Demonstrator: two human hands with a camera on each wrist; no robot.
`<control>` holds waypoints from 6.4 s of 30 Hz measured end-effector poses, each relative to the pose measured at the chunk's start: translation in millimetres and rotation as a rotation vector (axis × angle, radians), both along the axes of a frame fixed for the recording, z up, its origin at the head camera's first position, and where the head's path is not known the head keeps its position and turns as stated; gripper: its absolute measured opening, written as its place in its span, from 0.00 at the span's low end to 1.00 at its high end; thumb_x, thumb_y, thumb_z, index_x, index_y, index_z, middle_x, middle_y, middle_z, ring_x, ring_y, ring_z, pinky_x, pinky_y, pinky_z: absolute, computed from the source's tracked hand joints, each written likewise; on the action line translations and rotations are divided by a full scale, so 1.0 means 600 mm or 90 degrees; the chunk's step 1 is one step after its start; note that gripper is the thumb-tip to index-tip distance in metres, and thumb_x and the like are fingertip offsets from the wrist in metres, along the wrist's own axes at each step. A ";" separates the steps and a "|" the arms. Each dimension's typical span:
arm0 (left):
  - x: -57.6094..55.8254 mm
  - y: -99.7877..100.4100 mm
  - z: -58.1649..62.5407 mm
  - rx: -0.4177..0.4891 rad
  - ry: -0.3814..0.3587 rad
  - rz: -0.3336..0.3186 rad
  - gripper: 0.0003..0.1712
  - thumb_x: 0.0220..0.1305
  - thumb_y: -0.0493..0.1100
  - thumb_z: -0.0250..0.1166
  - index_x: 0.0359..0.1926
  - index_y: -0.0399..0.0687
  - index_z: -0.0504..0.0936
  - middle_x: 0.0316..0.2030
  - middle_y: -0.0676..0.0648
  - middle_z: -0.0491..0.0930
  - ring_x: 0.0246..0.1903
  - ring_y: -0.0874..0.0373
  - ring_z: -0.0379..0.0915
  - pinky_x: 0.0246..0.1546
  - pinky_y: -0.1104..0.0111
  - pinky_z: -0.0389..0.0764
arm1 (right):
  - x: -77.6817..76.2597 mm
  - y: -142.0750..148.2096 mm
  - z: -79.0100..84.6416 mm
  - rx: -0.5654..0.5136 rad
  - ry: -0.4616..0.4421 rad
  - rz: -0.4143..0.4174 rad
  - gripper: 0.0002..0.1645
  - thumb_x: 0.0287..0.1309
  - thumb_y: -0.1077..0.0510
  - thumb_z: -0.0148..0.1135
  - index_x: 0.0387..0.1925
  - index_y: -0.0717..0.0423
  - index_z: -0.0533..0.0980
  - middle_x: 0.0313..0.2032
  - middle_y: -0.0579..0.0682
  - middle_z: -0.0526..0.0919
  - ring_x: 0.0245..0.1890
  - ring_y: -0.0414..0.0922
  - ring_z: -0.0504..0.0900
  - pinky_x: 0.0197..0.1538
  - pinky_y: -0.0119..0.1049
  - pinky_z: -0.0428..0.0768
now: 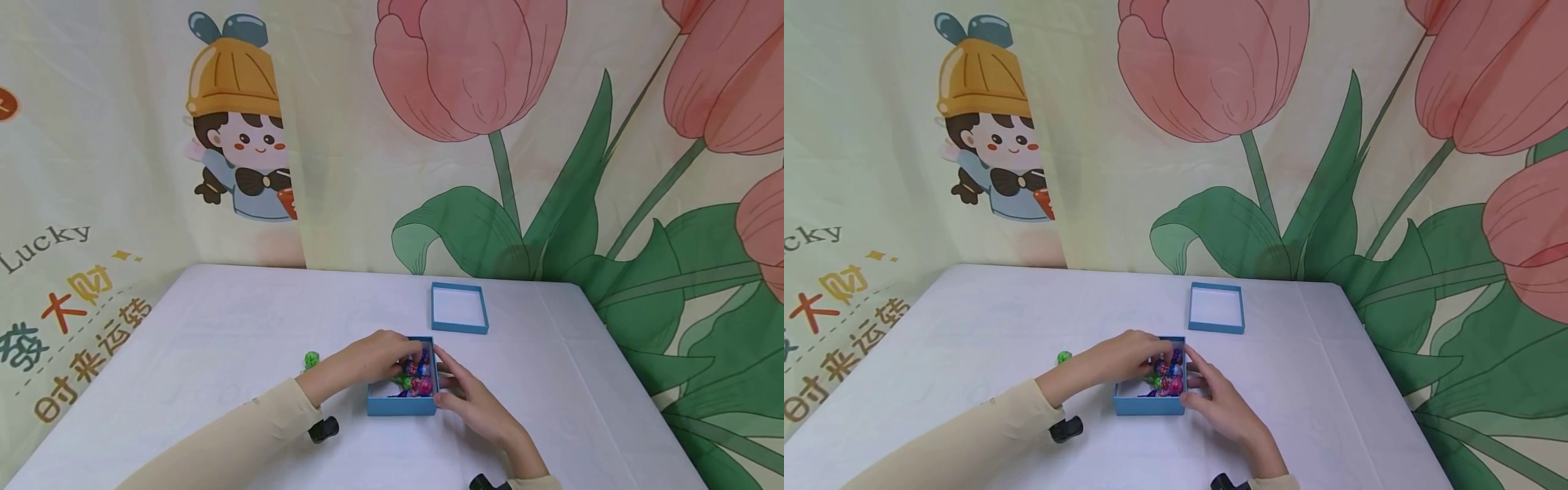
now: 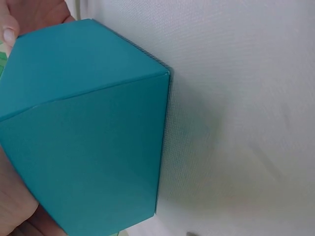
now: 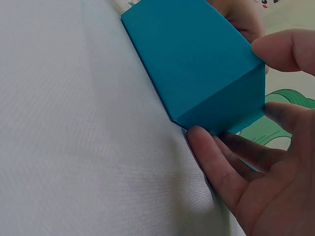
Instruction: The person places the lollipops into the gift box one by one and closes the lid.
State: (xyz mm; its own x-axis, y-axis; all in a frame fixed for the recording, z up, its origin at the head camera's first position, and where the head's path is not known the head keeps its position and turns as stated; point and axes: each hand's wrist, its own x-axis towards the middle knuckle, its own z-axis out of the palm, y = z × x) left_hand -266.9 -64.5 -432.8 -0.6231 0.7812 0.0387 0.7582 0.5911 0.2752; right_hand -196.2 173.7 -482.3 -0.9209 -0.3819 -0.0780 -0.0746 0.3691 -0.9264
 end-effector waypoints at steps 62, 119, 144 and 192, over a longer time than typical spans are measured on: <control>0.036 -0.275 0.004 0.100 -0.051 0.292 0.21 0.63 0.41 0.78 0.55 0.46 0.83 0.38 0.51 0.86 0.32 0.64 0.76 0.37 0.63 0.79 | -0.001 -0.005 -0.001 0.020 -0.010 -0.029 0.48 0.70 0.47 0.65 0.84 0.31 0.54 0.77 0.58 0.67 0.71 0.57 0.74 0.75 0.64 0.66; 0.039 -0.202 0.032 0.131 -0.007 0.240 0.16 0.65 0.33 0.74 0.52 0.51 0.86 0.39 0.55 0.87 0.34 0.63 0.78 0.37 0.71 0.82 | 0.003 -0.007 0.008 0.007 -0.003 -0.021 0.48 0.70 0.48 0.65 0.85 0.35 0.54 0.76 0.60 0.68 0.70 0.58 0.75 0.73 0.63 0.70; 0.037 -0.061 0.065 0.167 -0.021 0.109 0.17 0.68 0.35 0.74 0.55 0.53 0.85 0.43 0.54 0.88 0.39 0.61 0.81 0.37 0.75 0.82 | -0.003 -0.004 0.002 0.026 0.000 -0.014 0.49 0.70 0.48 0.64 0.85 0.34 0.53 0.77 0.61 0.67 0.70 0.59 0.75 0.73 0.63 0.70; 0.044 -0.015 -0.002 0.068 0.001 0.014 0.11 0.66 0.35 0.75 0.43 0.54 0.85 0.35 0.55 0.84 0.34 0.65 0.74 0.40 0.75 0.81 | -0.004 -0.001 -0.002 0.014 0.003 -0.008 0.48 0.70 0.47 0.64 0.85 0.31 0.53 0.76 0.59 0.68 0.70 0.58 0.76 0.72 0.64 0.70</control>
